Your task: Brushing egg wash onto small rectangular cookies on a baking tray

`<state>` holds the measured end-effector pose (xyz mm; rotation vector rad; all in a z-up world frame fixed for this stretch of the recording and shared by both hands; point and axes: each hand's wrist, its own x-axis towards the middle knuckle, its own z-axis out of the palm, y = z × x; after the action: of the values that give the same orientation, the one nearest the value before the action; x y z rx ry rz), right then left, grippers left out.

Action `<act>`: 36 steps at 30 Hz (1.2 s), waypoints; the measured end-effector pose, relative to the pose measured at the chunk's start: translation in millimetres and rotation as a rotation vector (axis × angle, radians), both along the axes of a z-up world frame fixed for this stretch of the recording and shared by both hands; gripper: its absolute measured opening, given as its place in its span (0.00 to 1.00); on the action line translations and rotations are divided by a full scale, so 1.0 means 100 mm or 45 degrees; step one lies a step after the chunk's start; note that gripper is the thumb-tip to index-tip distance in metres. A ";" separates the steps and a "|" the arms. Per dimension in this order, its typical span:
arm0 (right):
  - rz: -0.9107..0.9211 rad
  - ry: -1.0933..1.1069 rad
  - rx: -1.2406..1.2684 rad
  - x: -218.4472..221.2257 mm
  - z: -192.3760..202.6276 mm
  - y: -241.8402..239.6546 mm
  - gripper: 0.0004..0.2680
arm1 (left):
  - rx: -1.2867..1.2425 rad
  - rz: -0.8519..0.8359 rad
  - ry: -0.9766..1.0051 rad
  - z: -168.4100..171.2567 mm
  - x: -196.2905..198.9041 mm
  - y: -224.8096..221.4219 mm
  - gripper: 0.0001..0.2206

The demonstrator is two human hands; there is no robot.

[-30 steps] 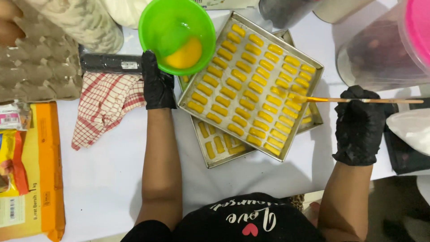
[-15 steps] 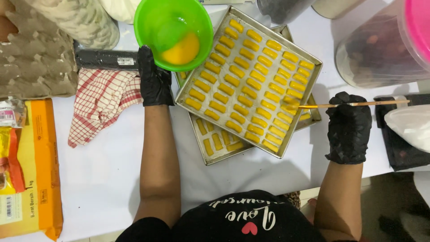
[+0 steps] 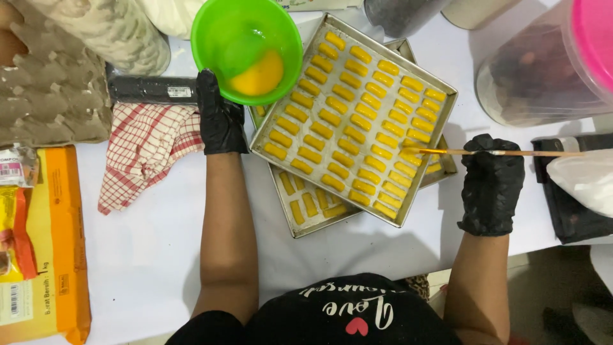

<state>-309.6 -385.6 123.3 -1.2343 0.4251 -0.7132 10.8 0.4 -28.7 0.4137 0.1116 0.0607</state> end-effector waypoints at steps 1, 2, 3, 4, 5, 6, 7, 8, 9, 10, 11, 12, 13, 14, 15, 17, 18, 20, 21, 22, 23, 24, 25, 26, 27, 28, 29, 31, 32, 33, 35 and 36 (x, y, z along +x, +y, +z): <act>-0.002 0.004 0.002 -0.01 -0.03 -0.02 0.07 | 0.002 -0.002 0.004 0.09 -0.04 -0.01 0.13; 0.035 0.001 -0.041 -0.02 -0.05 -0.03 0.06 | 0.019 -0.022 -0.038 0.19 -0.06 -0.02 0.13; 0.073 -0.001 -0.085 -0.03 -0.07 -0.05 0.06 | 0.036 -0.042 -0.080 0.30 -0.09 -0.03 0.13; 0.075 -0.005 -0.087 -0.04 -0.08 -0.08 0.06 | 0.034 -0.040 -0.084 0.20 -0.06 -0.02 0.13; 0.087 -0.019 -0.094 -0.06 -0.09 -0.10 0.05 | 0.037 -0.036 -0.077 0.11 -0.03 -0.01 0.13; 0.101 -0.031 -0.099 -0.08 -0.10 -0.12 0.05 | 0.041 -0.030 -0.067 0.00 -0.02 0.01 0.13; 0.105 -0.032 -0.099 -0.07 -0.07 -0.12 0.05 | 0.041 -0.025 -0.068 -0.13 0.02 0.03 0.13; 0.078 -0.008 -0.130 -0.06 -0.05 -0.13 0.05 | 0.016 -0.028 -0.163 -0.26 0.06 0.05 0.14; 0.050 0.016 -0.160 -0.06 -0.02 -0.13 0.06 | -0.008 -0.031 -0.258 -0.39 0.11 0.07 0.14; 0.053 0.018 -0.158 -0.05 0.02 -0.10 0.06 | -0.005 -0.028 -0.256 -0.29 0.08 0.05 0.14; 0.034 0.037 -0.167 -0.04 0.05 -0.07 0.06 | 0.003 -0.013 -0.167 -0.20 0.06 0.04 0.14; 0.011 0.057 -0.177 -0.04 0.09 -0.05 0.06 | 0.009 0.000 -0.078 -0.11 0.03 0.01 0.13; 0.012 0.060 -0.177 -0.04 0.18 0.01 0.06 | 0.009 0.000 -0.074 -0.09 0.02 0.00 0.13; -0.081 0.227 -0.469 -0.01 0.27 0.06 0.08 | 0.004 -0.007 -0.087 -0.07 0.02 0.00 0.12; -0.177 0.394 -0.759 0.01 0.35 0.11 0.09 | -0.001 -0.013 -0.101 -0.04 0.02 0.00 0.11; -0.180 0.376 -0.725 0.03 0.36 0.13 0.06 | 0.005 0.006 -0.064 -0.12 0.03 0.02 0.12; -0.191 0.357 -0.690 0.04 0.37 0.13 0.03 | 0.010 0.019 -0.031 -0.15 0.05 0.02 0.13; -0.198 0.513 -0.921 0.01 0.47 0.14 0.04 | 0.008 0.024 0.010 -0.06 -0.02 0.01 0.13; -0.203 0.672 -1.151 -0.01 0.52 0.15 0.06 | 0.006 0.029 0.052 -0.01 -0.05 0.00 0.14; -0.206 0.672 -1.149 -0.03 0.42 0.00 0.06 | 0.008 0.027 0.051 0.04 -0.06 0.00 0.14; -0.167 0.745 -1.237 -0.04 0.31 -0.15 0.09 | 0.014 0.016 0.006 0.08 -0.07 -0.01 0.12; -0.125 0.819 -1.324 -0.06 0.19 -0.30 0.13 | 0.020 0.006 -0.037 0.11 -0.09 0.00 0.11; -0.125 0.820 -1.320 0.01 0.40 -0.08 0.13 | 0.023 0.004 -0.037 0.11 -0.07 -0.01 0.11; -0.128 0.694 -1.166 0.07 0.61 0.15 0.07 | 0.012 -0.002 -0.003 0.10 -0.07 0.00 0.13; -0.131 0.569 -1.010 0.12 0.82 0.38 0.05 | 0.000 -0.008 0.032 0.09 -0.07 0.00 0.14; -0.135 0.573 -1.006 0.13 0.74 0.29 0.05 | 0.003 -0.013 0.033 0.09 -0.08 0.00 0.14; -0.005 0.478 -0.867 0.14 0.67 0.21 0.02 | 0.006 -0.022 -0.010 0.10 -0.08 0.01 0.13; 0.117 0.377 -0.729 0.15 0.55 0.08 0.06 | 0.007 -0.035 -0.061 0.06 -0.03 0.01 0.12; 0.169 0.319 -0.658 0.14 0.49 0.05 0.08 | 0.010 -0.026 -0.069 0.01 -0.01 0.02 0.12; 0.221 0.261 -0.587 0.13 0.43 0.02 0.11 | 0.014 -0.018 -0.076 -0.06 0.01 0.03 0.13; 0.264 0.170 -0.662 0.13 0.43 0.02 0.12 | 0.021 -0.015 -0.072 0.07 -0.03 0.01 0.12; 0.309 0.080 -0.733 0.12 0.43 0.02 0.14 | 0.031 -0.011 -0.064 0.13 -0.07 0.00 0.12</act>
<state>-297.1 -383.5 166.2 -1.8185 0.1120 -0.6059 3.6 0.5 -15.6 0.4363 0.0596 0.0639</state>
